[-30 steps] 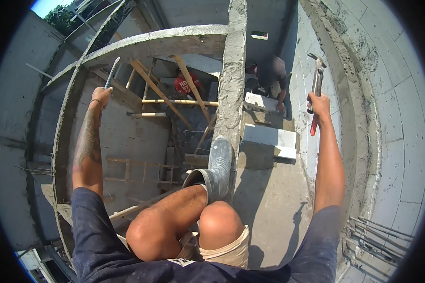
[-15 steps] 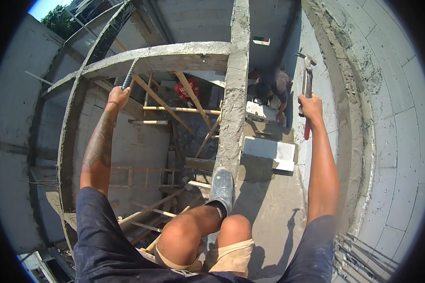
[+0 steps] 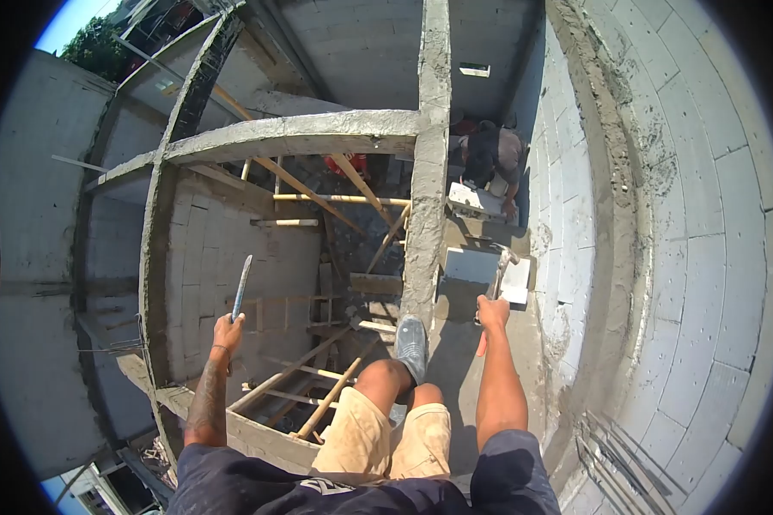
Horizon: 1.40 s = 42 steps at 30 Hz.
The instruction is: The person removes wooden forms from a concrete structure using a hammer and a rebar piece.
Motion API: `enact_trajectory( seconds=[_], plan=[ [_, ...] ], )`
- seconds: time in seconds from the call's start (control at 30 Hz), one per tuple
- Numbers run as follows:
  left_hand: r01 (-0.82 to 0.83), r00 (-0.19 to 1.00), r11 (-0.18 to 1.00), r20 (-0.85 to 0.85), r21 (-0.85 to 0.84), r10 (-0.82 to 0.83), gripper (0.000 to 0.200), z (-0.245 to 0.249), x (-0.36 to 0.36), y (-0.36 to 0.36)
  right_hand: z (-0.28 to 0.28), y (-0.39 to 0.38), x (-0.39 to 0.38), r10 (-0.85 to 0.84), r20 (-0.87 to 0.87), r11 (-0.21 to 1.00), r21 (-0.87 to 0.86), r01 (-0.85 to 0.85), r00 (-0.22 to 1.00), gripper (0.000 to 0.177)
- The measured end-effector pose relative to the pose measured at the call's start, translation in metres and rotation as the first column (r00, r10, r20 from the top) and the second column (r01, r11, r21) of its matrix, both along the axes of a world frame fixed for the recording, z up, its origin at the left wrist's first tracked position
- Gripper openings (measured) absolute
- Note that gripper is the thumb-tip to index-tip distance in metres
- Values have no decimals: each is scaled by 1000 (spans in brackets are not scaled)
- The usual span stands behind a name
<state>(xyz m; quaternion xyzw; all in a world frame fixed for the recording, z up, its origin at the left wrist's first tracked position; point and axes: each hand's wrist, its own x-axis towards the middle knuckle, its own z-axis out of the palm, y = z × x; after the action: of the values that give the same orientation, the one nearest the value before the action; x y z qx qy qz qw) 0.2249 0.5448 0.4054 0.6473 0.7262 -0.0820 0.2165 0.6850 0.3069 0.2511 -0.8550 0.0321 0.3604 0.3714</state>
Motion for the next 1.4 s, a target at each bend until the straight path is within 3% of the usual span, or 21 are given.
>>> enact_trajectory(
  seconds=[0.17,0.3,0.33,0.37,0.5,0.57,0.6,0.63,0.7,0.77,0.8,0.87,0.9,0.97,1.0,1.03,1.1,1.17,1.23,1.37,1.4],
  plan=[
    [-159,981,933,-52,324,185,36,71,-81,48,30,2,-16,-43,-119,995,89,54,992,13],
    [-314,947,883,45,349,318,37,66,-99,54,100,2,-5,7,-36,998,69,-4,999,12],
    [-428,903,871,154,242,401,38,81,-71,41,100,-5,4,30,-43,998,60,-27,999,11],
    [-400,916,869,143,293,374,38,60,-79,31,106,-14,13,31,-38,998,58,-28,999,11],
    [-436,899,891,110,129,424,36,38,-42,-28,124,-50,41,152,136,988,-41,-147,979,11],
    [-676,702,729,207,-107,682,37,30,-25,-52,165,-61,42,201,157,975,-130,-182,967,14],
    [-638,736,766,230,-77,637,38,-18,-56,-69,183,-66,41,235,150,962,-175,-208,960,16],
    [-612,769,783,147,-108,622,40,-15,-50,-79,194,-77,40,269,144,947,-222,-234,952,18],
    [-675,711,729,161,-115,684,40,-16,-47,-99,149,-129,44,383,225,881,-382,-281,896,22],
    [-699,688,700,132,-146,714,39,-20,-61,-108,161,-139,31,531,214,736,-596,-321,820,25],
    [-719,665,676,123,-159,736,38,-14,-66,-105,163,-142,24,530,213,736,-596,-321,821,25],
    [-784,587,597,107,-170,802,36,18,-59,-104,170,-142,17,327,-18,759,-590,-275,945,28],
    [-794,585,597,121,-115,802,35,19,-69,-104,168,-140,12,329,-14,766,-580,-276,944,28],
    [-855,473,495,157,-153,867,36,113,-11,-85,162,-139,5,-12,-112,949,-314,-24,994,26],
    [-779,618,626,114,-43,777,38,103,-26,-88,157,-135,3,-216,-221,961,-221,166,951,18],
    [-668,744,742,45,62,666,40,104,-36,-90,149,-128,2,-222,-225,961,-214,174,949,18],
    [-698,716,713,78,68,693,43,102,-42,-97,142,-124,5,-308,-239,948,-157,276,921,17],
    [-605,789,783,-22,144,614,44,95,-39,-89,141,-103,17,-339,-251,941,-102,323,907,17],
    [-669,743,741,49,57,667,45,83,-37,-82,151,-87,30,-375,-267,926,-72,370,888,17],
    [-797,561,598,261,-87,785,40,23,-34,-61,171,-43,75,-251,-174,968,-55,245,952,18],
    [-856,403,473,303,-210,864,39,78,23,-42,177,-32,88,-233,-155,972,-19,233,960,18]
  ],
)
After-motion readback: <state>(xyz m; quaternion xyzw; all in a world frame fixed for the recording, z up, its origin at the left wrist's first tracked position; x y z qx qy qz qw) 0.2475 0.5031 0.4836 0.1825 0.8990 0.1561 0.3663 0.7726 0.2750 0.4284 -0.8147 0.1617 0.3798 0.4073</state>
